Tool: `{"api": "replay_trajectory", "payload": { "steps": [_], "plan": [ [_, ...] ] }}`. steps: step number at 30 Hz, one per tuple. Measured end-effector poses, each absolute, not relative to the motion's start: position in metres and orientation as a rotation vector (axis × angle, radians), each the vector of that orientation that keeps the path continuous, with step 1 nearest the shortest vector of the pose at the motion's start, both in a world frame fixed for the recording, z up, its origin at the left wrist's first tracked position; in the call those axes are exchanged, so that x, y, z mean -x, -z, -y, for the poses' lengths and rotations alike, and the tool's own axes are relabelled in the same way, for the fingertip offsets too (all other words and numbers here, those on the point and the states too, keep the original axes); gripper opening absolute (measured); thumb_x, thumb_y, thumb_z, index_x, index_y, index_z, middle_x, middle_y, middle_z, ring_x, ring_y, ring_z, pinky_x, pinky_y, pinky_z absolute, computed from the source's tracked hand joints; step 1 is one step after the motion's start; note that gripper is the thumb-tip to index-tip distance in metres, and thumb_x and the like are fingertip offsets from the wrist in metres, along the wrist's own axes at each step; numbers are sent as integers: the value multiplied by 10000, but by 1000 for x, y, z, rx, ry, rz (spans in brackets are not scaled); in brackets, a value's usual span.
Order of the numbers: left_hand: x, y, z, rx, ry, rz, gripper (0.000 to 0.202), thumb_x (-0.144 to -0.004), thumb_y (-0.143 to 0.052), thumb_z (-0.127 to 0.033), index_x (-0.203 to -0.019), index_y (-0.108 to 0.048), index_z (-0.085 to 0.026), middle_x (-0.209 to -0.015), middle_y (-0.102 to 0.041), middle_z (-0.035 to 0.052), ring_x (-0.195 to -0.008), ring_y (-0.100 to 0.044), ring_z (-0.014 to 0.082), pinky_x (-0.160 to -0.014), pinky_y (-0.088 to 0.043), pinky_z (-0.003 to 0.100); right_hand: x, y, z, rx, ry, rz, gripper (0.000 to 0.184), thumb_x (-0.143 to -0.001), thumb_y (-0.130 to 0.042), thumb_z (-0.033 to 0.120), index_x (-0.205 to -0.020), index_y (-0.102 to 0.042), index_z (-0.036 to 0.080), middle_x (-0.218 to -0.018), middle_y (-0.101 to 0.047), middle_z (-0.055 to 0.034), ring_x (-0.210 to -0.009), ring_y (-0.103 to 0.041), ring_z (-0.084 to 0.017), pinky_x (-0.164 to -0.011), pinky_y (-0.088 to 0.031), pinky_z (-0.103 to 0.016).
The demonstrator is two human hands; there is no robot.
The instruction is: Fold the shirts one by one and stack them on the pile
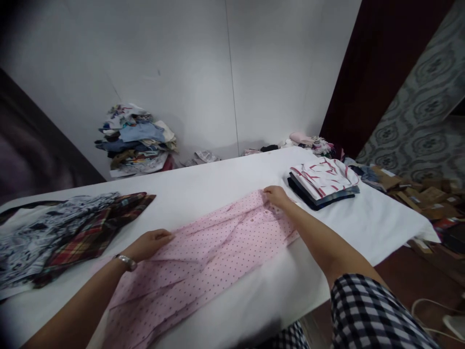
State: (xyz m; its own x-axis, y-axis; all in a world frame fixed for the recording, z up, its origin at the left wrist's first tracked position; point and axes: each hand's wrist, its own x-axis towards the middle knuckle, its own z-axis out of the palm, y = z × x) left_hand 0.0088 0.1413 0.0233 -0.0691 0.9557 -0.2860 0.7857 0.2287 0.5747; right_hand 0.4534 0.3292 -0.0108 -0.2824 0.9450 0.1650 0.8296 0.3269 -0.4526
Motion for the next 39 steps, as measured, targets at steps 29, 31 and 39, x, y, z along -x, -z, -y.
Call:
{"api": "replay_trajectory", "payload": {
  "steps": [29,31,39],
  "plan": [
    [-23,-61,-39,-2103,-124,-1887,227,-822,-398,-357,-811,-574,-213,-689,-640,18,-646,-592,185,-609,-409,276,-470,-12,-299,1249,-141,2721,303,-716,-598,235,-995,-716,243,-980,-696,-47,-1018,-569,-221,-970,-318,-348],
    [-28,-63,-34,-2180,-169,-1896,224,-839,-365,-312,-811,-565,-216,-687,-639,14,-644,-590,179,-616,-405,275,-470,-9,-294,1224,-110,2754,381,-718,-625,296,-1091,-693,254,-1017,-693,-55,-1043,-562,-236,-989,-306,-378],
    [-61,-121,-23,-2052,-543,-1743,293,-862,-411,-429,-742,-564,-210,-637,-558,-16,-606,-503,134,-586,-405,227,-464,-23,-299,1490,-589,2373,183,-623,-604,174,-741,-743,188,-845,-714,-36,-885,-620,-200,-796,-446,-247]
  ]
}}
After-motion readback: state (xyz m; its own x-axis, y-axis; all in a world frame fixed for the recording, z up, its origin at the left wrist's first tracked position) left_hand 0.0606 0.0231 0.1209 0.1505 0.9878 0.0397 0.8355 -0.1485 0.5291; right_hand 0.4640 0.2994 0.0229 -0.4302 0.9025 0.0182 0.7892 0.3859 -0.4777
